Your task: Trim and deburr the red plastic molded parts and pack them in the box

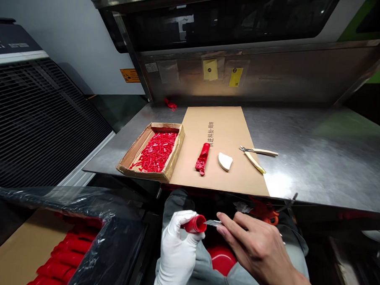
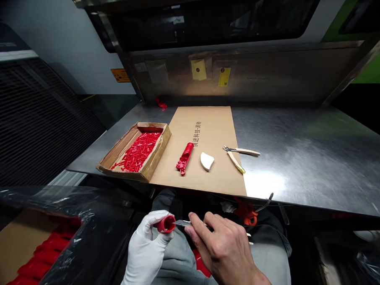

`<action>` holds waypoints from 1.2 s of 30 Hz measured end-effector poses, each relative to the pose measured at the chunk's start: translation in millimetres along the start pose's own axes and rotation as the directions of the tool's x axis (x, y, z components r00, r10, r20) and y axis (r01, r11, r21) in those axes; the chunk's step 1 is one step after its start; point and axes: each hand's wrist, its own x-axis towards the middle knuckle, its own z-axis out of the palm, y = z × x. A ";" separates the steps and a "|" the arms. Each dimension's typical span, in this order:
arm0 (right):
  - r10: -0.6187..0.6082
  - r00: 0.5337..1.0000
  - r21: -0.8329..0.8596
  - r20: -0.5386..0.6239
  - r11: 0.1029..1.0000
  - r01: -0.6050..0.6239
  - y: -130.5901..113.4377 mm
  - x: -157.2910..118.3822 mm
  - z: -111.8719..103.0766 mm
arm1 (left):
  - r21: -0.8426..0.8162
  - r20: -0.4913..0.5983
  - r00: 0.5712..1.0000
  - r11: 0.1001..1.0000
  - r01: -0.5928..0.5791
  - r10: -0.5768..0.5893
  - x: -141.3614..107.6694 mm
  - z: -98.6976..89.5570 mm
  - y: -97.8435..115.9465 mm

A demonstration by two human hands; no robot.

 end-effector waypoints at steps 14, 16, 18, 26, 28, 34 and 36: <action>0.300 0.874 0.473 0.382 0.749 -0.464 0.2 1.5 8.0 | 0.080 -0.167 0.986 0.997 -0.009 0.022 -4.0 6.9 -2.5; 0.379 0.789 0.570 0.483 0.548 -0.612 3.0 6.0 9.0 | 0.127 -0.170 0.984 0.992 -0.027 0.048 -3.7 6.8 -2.7; 0.421 0.745 0.603 0.517 0.439 -0.666 2.1 10.5 12.4 | 0.142 -0.178 0.981 0.989 -0.050 0.075 -3.8 7.2 -4.5; 0.224 0.765 0.677 0.604 0.362 -0.640 -11.7 27.6 26.9 | 0.116 -0.151 0.967 0.975 -0.189 0.205 -8.8 6.8 -16.8; 0.275 0.777 0.674 0.566 0.388 -0.629 -7.4 27.9 28.2 | 0.151 -0.092 0.979 0.974 -0.168 0.183 -8.6 6.4 -17.1; 0.394 0.770 0.663 0.502 0.397 -0.635 -7.8 21.1 29.5 | 0.129 -0.059 0.997 0.991 -0.043 0.051 -9.4 10.3 -18.9; 0.325 0.765 0.671 0.556 0.368 -0.644 -10.6 20.6 29.5 | 0.057 -0.016 1.000 0.998 -0.009 0.010 -12.0 10.7 -20.2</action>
